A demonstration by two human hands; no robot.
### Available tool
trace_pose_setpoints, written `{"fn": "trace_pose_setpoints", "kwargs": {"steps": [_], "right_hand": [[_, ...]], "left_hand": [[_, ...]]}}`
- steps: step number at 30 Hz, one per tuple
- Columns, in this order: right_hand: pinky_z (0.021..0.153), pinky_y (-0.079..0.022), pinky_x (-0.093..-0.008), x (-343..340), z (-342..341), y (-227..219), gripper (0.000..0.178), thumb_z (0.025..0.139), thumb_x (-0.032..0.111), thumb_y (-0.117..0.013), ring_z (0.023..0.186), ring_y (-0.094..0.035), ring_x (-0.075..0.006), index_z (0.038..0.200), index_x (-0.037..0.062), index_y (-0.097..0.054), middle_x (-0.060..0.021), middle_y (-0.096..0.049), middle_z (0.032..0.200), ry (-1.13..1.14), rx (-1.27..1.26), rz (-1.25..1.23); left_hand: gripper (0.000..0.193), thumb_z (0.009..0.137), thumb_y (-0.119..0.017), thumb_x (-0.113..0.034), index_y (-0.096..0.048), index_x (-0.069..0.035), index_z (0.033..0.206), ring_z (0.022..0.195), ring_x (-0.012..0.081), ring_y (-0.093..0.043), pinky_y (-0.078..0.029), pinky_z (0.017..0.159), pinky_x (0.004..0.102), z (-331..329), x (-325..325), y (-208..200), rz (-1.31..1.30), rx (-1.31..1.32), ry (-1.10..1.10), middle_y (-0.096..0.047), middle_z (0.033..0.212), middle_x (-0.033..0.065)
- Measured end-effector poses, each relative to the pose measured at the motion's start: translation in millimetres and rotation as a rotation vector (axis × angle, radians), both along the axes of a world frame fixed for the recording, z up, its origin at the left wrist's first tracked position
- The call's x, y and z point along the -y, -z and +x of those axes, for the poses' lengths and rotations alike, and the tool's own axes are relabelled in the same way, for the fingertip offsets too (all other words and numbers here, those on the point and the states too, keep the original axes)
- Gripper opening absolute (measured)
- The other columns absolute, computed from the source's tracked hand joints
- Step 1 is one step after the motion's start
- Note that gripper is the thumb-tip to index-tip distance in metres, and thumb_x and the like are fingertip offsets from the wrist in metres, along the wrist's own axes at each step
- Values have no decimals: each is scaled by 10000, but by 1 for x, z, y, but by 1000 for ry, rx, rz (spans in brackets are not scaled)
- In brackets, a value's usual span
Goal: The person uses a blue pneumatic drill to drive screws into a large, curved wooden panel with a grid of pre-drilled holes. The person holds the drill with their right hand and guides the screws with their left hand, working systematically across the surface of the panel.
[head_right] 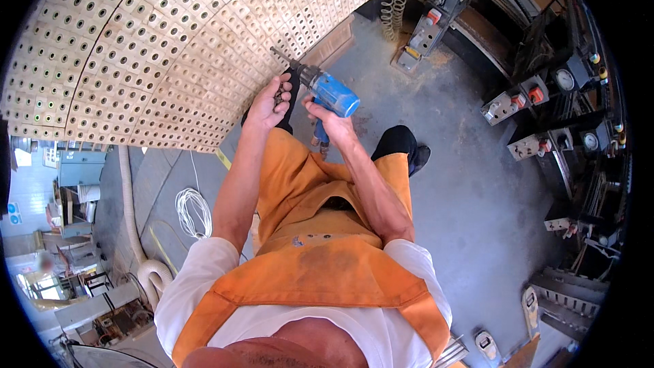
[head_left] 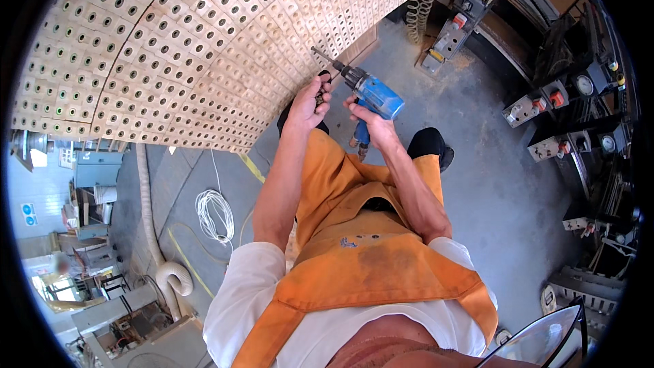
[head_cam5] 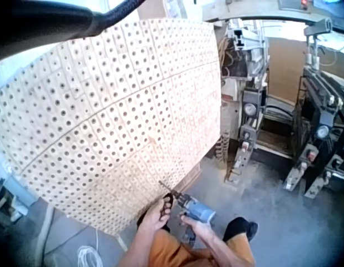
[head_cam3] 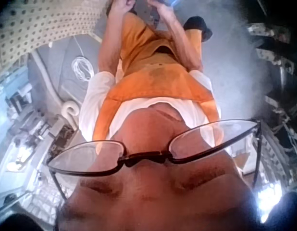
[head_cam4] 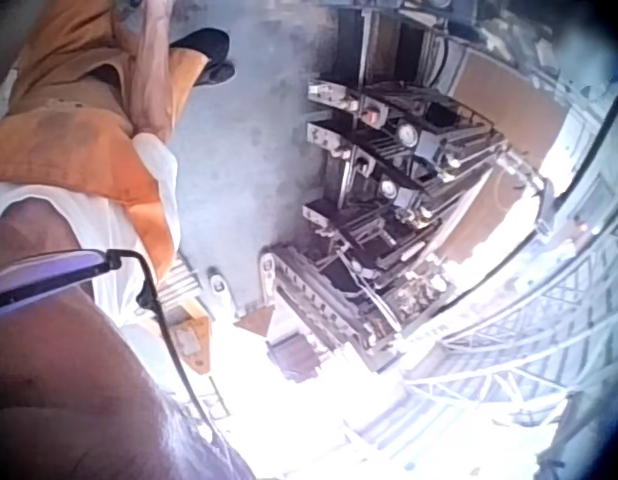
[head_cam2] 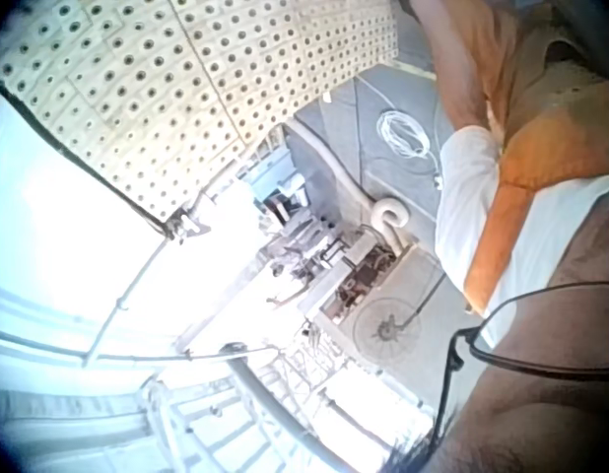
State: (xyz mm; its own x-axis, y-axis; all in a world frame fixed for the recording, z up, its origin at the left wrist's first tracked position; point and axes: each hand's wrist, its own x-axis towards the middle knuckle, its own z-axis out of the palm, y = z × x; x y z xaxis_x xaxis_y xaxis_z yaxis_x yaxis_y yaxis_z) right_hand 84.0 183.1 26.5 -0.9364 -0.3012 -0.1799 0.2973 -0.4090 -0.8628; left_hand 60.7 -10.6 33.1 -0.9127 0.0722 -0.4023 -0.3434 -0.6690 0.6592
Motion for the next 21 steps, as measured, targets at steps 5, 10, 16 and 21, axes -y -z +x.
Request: {"fn": "trace_pose_setpoints", "kwargs": {"steps": [5, 10, 16, 21], "right_hand": [[773, -477, -291, -5, 7, -8, 229, 851, 70, -643, 1007, -633, -187, 1079, 63, -622, -41, -659, 1046, -4, 46, -17], [773, -478, -297, -34, 20, -9, 269, 843, 85, -657, 1012, -629, -189, 1105, 60, -602, -53, -656, 1055, -50, 7, -43], [748, -480, -287, -56, 15, -3, 284, 835, 97, -665, 1009, -628, -190, 1104, 53, -587, -66, -651, 1053, -136, 96, -146], [745, -483, -288, -49, 19, -2, 285, 846, 98, -658, 1010, -628, -191, 1117, 50, -584, -63, -651, 1054, -84, 42, -60]], "left_hand": [[258, 948, -532, -182, -540, -41, 1163, 655, 99, -513, -346, 403, 173, -5, 10, -7, -48, -55, 5, -572, 875, 25], [195, 953, -552, -212, -549, -53, 1067, 623, 69, -500, -347, 389, 159, -17, 14, -23, -42, -133, -45, -550, 816, 4], [210, 960, -559, -243, -546, -48, 1036, 616, 63, -472, -326, 400, 154, -23, 7, -39, -153, -161, 42, -519, 797, 1], [242, 959, -565, -259, -553, -25, 1023, 613, 61, -458, -322, 407, 155, -35, 5, -50, -429, -77, 55, -510, 780, -3]]}}
